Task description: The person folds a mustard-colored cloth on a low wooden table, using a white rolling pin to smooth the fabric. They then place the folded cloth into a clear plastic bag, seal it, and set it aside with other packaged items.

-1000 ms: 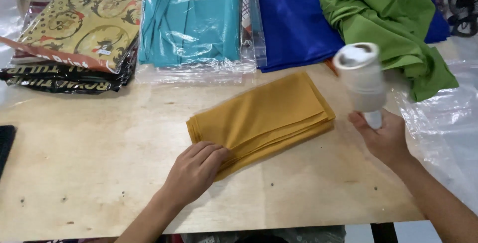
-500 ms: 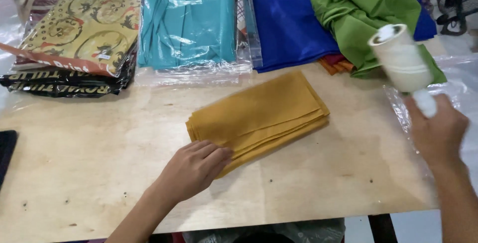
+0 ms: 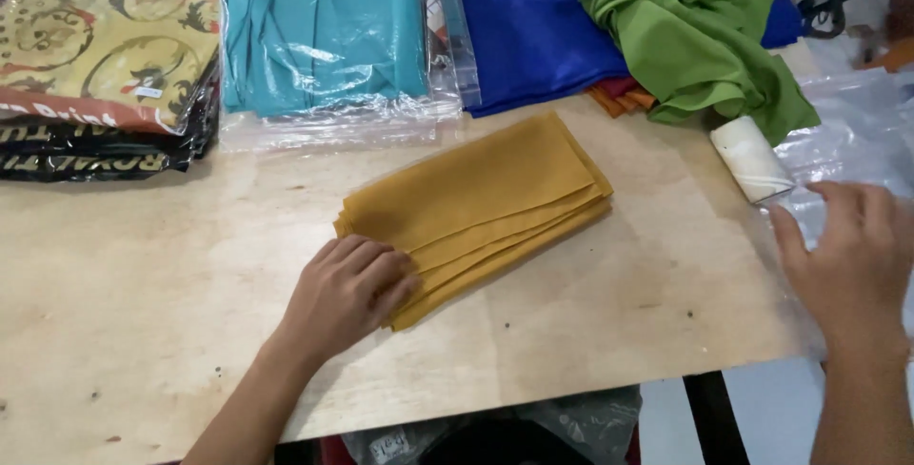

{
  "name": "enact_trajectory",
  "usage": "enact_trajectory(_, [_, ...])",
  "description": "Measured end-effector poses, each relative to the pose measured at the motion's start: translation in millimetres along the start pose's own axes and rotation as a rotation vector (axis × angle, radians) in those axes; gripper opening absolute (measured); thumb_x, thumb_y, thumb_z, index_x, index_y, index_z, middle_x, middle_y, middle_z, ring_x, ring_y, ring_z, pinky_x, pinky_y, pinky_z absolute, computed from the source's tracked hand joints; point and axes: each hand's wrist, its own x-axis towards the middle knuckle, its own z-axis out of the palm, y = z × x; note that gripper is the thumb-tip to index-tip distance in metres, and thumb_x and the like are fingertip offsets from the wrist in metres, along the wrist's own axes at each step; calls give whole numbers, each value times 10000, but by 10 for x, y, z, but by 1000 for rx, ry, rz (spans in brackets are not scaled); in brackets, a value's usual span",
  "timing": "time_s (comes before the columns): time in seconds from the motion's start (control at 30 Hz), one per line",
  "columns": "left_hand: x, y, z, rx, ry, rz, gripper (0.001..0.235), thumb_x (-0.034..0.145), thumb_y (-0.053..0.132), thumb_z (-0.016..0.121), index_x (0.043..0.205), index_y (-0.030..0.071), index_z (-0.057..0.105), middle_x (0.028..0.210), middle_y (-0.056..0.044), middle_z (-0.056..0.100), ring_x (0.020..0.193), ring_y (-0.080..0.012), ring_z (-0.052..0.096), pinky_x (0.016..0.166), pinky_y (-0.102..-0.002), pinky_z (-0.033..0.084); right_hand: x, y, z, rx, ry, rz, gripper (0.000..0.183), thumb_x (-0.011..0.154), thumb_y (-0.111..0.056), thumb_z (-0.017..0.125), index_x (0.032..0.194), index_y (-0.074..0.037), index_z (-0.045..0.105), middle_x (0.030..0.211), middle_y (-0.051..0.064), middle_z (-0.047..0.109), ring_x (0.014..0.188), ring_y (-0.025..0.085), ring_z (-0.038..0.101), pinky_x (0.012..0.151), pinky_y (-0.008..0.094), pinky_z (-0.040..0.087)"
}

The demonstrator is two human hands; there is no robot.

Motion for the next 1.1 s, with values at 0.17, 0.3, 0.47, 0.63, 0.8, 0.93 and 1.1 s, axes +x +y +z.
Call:
enact_trajectory(0.17, [-54,31,26,205,-27,-218,234,931,327,746,1076,146,770,971,-69,728,1012,-260,694,812,-355,555,864,-1247,-154,668,-27,-371,375,1000,-418,676,1240,-130,700,1170,85,707,1124,298,684,913,403,497])
enact_trajectory(0.3, [-202,-61,190,217,-51,-251,161,960,300,695,1018,170,770,920,-38,712,956,-243,682,810,-357,546,1020,-1598,153,790,-58,-458,321,999,-368,676,1221,-139,708,1229,82,695,1147,309,657,907,443,490])
enact_trajectory(0.47, [-154,-36,161,172,-61,-307,145,996,290,647,947,192,741,817,5,691,852,-210,676,819,-341,529,1053,-1544,191,1238,-209,-159,44,929,-160,798,938,-134,764,1013,15,775,1005,242,720,913,356,501])
enact_trajectory(0.63, [-9,243,40,193,-73,-228,101,954,236,684,889,189,745,806,-8,691,853,-215,675,818,-346,516,1082,-1457,201,1422,-269,-82,66,877,-70,811,932,-99,787,1010,63,787,995,221,729,930,327,517])
enact_trajectory(0.8, [-13,412,26,141,-177,-63,217,710,-61,663,841,108,695,774,-17,653,691,-251,578,659,-374,434,1135,-1362,180,1511,-404,-160,78,905,-23,722,965,-19,771,1173,149,687,1113,239,692,1003,327,592])
enact_trajectory(0.93, [-32,384,67,73,-362,-124,144,940,217,665,815,151,691,727,3,652,666,-253,618,641,-387,473,1141,-1347,231,1344,-318,-340,95,881,-99,716,920,-58,792,1140,119,727,1119,258,639,981,401,513])
enact_trajectory(1.1, [147,228,-59,0,-418,-166,487,1058,427,578,656,157,627,596,-2,639,542,-270,625,583,-403,464,1137,-1388,223,1302,-221,-346,180,929,-155,700,816,-25,754,1058,141,733,1031,266,663,930,413,526])
